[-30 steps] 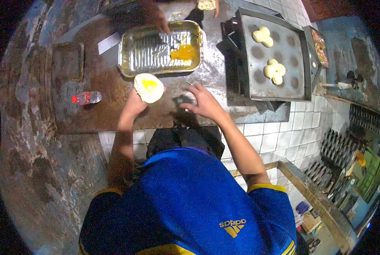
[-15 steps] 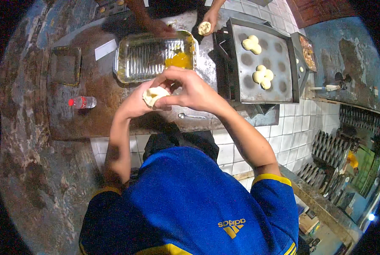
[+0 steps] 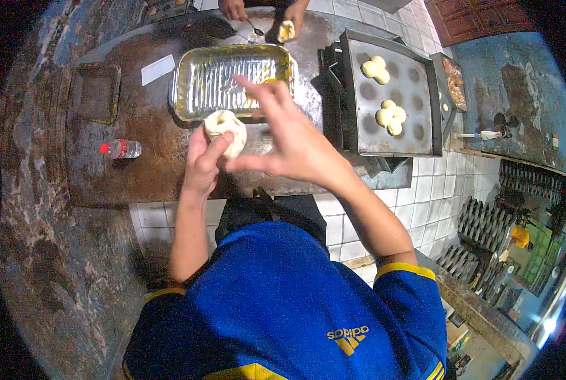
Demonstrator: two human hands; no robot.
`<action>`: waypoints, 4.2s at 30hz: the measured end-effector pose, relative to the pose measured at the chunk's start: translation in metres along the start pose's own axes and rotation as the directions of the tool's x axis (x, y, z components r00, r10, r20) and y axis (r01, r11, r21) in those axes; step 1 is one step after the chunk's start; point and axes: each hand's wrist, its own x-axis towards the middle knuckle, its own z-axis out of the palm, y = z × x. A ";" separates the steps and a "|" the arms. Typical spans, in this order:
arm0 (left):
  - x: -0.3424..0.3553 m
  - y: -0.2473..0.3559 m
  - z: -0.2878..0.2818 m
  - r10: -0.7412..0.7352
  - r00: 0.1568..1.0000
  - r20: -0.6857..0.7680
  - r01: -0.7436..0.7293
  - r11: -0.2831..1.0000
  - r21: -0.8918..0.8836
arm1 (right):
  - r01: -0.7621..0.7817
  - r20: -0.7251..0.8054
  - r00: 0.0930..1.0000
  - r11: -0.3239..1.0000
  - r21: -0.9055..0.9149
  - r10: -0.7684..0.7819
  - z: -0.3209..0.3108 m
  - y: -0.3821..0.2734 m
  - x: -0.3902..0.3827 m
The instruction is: The person fills pieces of dough with yellow filling from a tray, seals and shapes them into balls by hand, and places the dough balls onto a baking tray.
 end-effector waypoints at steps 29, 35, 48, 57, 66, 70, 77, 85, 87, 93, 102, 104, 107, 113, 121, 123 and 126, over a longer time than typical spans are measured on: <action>-0.008 -0.023 0.154 -0.166 0.985 -0.056 0.156 0.977 -0.144 | 0.399 -0.021 0.914 0.909 -0.121 -0.404 -0.096 0.059 -0.055; 0.010 -0.033 0.203 -0.178 0.981 0.083 0.191 0.963 -0.193 | 0.011 -0.165 0.984 0.909 0.416 0.063 -0.138 0.096 -0.096; 0.052 -0.084 0.352 0.283 0.938 0.202 -0.305 0.948 0.092 | 0.156 -0.133 0.944 -0.053 0.986 0.301 -0.152 0.155 -0.160; 0.053 -0.062 0.362 0.179 0.892 0.415 -0.267 0.949 0.165 | -0.240 0.251 0.968 -0.241 0.941 0.018 -0.236 0.173 -0.177; 0.061 -0.081 0.422 0.292 0.832 0.471 -0.334 0.943 0.006 | 0.273 -0.381 0.918 0.522 0.808 0.110 -0.232 0.178 -0.186; 0.064 -0.109 0.438 0.363 0.825 0.433 -0.404 0.915 0.003 | 0.455 -0.631 0.775 0.665 0.593 0.033 -0.239 0.189 -0.188; 0.062 -0.097 0.454 0.559 0.723 0.405 -0.644 0.758 0.104 | 0.320 -0.377 0.926 0.586 0.744 -0.027 -0.265 0.180 -0.190; 0.062 -0.100 0.384 0.524 0.849 0.076 -0.431 0.601 0.674 | 0.147 0.242 0.916 0.831 0.536 -0.318 -0.311 0.223 -0.190; 0.087 -0.134 0.352 0.524 0.805 0.277 -0.493 0.333 0.804 | -0.035 0.114 0.993 0.829 0.559 -0.035 -0.310 0.230 -0.188; 0.108 -0.213 0.348 0.184 0.962 0.203 -0.274 0.702 0.657 | -0.060 0.072 0.997 0.955 0.289 0.041 -0.277 0.254 -0.164; 0.093 -0.245 0.271 -0.037 0.996 -0.076 0.084 0.552 0.830 | 0.018 0.292 0.956 0.998 -0.068 0.003 -0.194 0.396 -0.155; 0.072 -0.241 0.246 0.056 0.991 -0.120 0.072 0.531 0.845 | 0.312 0.414 0.902 0.849 -0.427 -0.123 -0.165 0.415 -0.152; 0.044 -0.232 0.233 0.172 0.980 -0.103 0.019 0.432 0.902 | 0.469 0.498 0.848 0.692 -0.548 -0.181 -0.149 0.418 -0.157; 0.051 -0.259 0.256 0.051 0.967 -0.251 0.148 0.688 0.710 | 0.331 0.385 0.898 0.906 -0.266 -0.215 -0.137 0.429 -0.149; 0.131 -0.300 0.328 0.033 0.969 0.246 -0.182 0.767 0.615 | -0.128 0.080 0.980 0.892 -0.433 0.180 -0.261 0.414 -0.206; 0.158 -0.323 0.339 -0.051 0.922 0.383 -0.167 0.841 0.514 | 0.046 0.168 0.984 0.804 -0.593 0.067 -0.256 0.430 -0.222; 0.195 -0.342 0.356 -0.176 0.892 0.415 -0.089 0.834 0.544 | 0.056 0.147 0.987 0.723 -0.688 0.064 -0.238 0.447 -0.227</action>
